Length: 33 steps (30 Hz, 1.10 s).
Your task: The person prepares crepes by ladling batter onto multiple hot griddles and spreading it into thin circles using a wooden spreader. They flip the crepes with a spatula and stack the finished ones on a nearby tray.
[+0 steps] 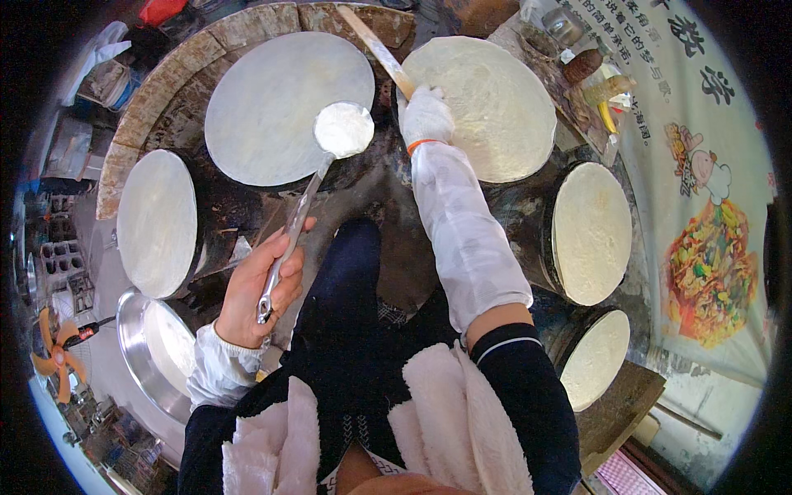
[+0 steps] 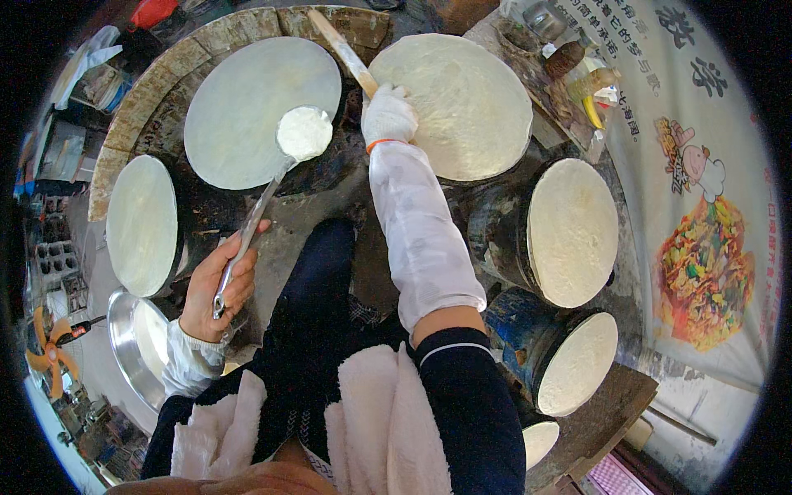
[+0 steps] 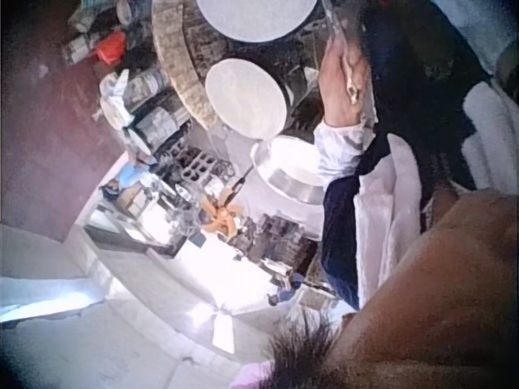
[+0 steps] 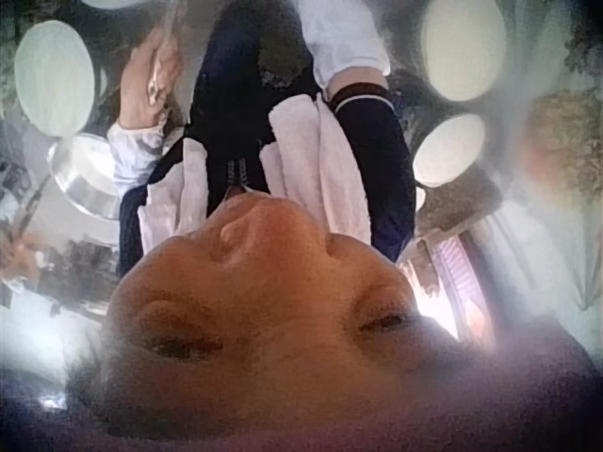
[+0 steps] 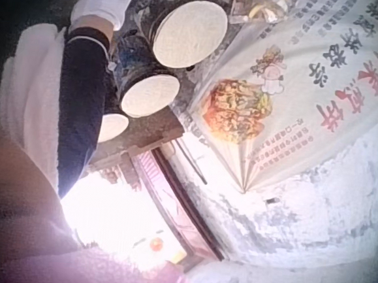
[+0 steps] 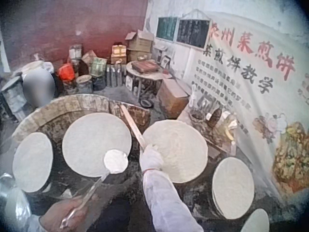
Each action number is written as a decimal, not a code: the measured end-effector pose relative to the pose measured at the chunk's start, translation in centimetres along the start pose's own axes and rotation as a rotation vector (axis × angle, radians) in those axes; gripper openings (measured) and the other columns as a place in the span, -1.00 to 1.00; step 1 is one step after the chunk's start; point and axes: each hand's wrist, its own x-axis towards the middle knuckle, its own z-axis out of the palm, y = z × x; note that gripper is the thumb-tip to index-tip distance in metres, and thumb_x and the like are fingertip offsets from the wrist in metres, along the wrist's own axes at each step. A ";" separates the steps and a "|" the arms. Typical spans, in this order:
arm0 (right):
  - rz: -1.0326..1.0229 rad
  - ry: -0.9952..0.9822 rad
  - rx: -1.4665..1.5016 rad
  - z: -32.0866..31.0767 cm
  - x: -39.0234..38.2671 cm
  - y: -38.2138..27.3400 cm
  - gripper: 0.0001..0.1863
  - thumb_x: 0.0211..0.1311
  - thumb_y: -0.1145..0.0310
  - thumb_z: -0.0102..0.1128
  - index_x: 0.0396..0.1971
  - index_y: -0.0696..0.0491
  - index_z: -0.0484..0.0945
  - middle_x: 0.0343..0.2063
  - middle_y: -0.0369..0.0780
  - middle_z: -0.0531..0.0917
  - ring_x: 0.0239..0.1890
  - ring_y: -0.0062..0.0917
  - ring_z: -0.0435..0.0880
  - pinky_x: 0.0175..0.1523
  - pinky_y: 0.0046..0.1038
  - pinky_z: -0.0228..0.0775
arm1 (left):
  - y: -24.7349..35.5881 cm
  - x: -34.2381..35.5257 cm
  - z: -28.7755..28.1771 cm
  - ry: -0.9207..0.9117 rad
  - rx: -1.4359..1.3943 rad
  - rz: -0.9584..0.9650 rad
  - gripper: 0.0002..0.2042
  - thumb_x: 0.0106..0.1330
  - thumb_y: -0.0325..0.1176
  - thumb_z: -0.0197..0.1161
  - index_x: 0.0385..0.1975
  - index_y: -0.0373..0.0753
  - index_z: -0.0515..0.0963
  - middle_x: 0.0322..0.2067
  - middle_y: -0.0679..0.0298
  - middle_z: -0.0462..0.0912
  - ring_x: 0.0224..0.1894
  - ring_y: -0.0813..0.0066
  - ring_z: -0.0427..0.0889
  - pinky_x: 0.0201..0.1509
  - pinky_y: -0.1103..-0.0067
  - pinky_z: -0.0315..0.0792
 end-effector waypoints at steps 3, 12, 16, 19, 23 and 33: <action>-0.137 -0.020 -0.108 0.6 1.2 -0.1 -0.70 0.33 0.06 0.17 -0.16 -0.04 0.60 -0.12 -0.17 0.67 -0.16 -0.24 0.75 -0.12 -0.14 0.62 | 0.2 0.4 0.3 -0.001 0.002 -0.012 -0.62 0.58 -0.31 -0.09 0.29 -0.30 0.31 -0.55 0.41 0.37 -0.75 0.72 0.29 -0.74 0.74 0.20; 0.131 0.289 0.298 -8.4 0.5 7.2 -0.60 0.22 0.02 0.24 -0.20 0.07 0.66 -0.32 0.01 0.73 -0.22 -0.04 0.72 -0.09 -0.10 0.56 | -0.3 0.9 0.6 -0.044 0.039 -0.050 -0.63 0.58 -0.30 -0.09 0.29 -0.28 0.32 -0.53 0.39 0.42 -0.73 0.71 0.32 -0.74 0.74 0.21; 0.120 0.722 1.017 -13.5 -2.8 17.7 -0.74 0.24 0.34 0.27 -0.16 0.19 0.59 -0.31 -0.15 0.70 -0.26 -0.39 0.68 -0.15 -0.35 0.53 | -0.7 0.7 1.6 -0.056 0.088 -0.077 -0.63 0.58 -0.29 -0.07 0.29 -0.28 0.33 -0.52 0.39 0.42 -0.72 0.71 0.33 -0.74 0.73 0.21; 0.317 0.829 1.293 -20.9 -10.3 25.3 -0.78 0.29 0.50 0.20 -0.09 0.20 0.54 -0.25 -0.21 0.64 -0.26 -0.46 0.65 -0.11 -0.45 0.51 | -1.4 1.4 2.5 -0.093 0.123 -0.114 -0.63 0.57 -0.29 -0.07 0.29 -0.28 0.33 -0.53 0.41 0.40 -0.72 0.71 0.32 -0.74 0.73 0.21; 0.520 1.051 1.394 -24.1 -24.6 30.8 -0.78 0.32 0.46 0.22 -0.07 0.14 0.56 -0.43 -0.29 0.62 -0.52 -0.59 0.55 -0.51 -0.53 0.37 | -1.1 1.2 0.2 -0.194 0.209 -0.189 -0.62 0.57 -0.29 -0.06 0.29 -0.28 0.33 -0.53 0.43 0.37 -0.72 0.72 0.29 -0.73 0.74 0.20; 1.067 1.041 0.476 -32.9 -68.1 30.9 -0.70 0.26 0.24 0.35 -0.15 0.15 0.67 -0.50 -0.39 0.59 -0.50 -0.67 0.49 -0.39 -0.55 0.33 | -1.8 3.1 -2.6 -0.525 0.188 -0.544 -0.53 0.63 -0.39 -0.23 0.45 -0.41 -0.04 -0.46 0.27 0.34 -0.69 0.59 0.29 -0.66 0.61 0.31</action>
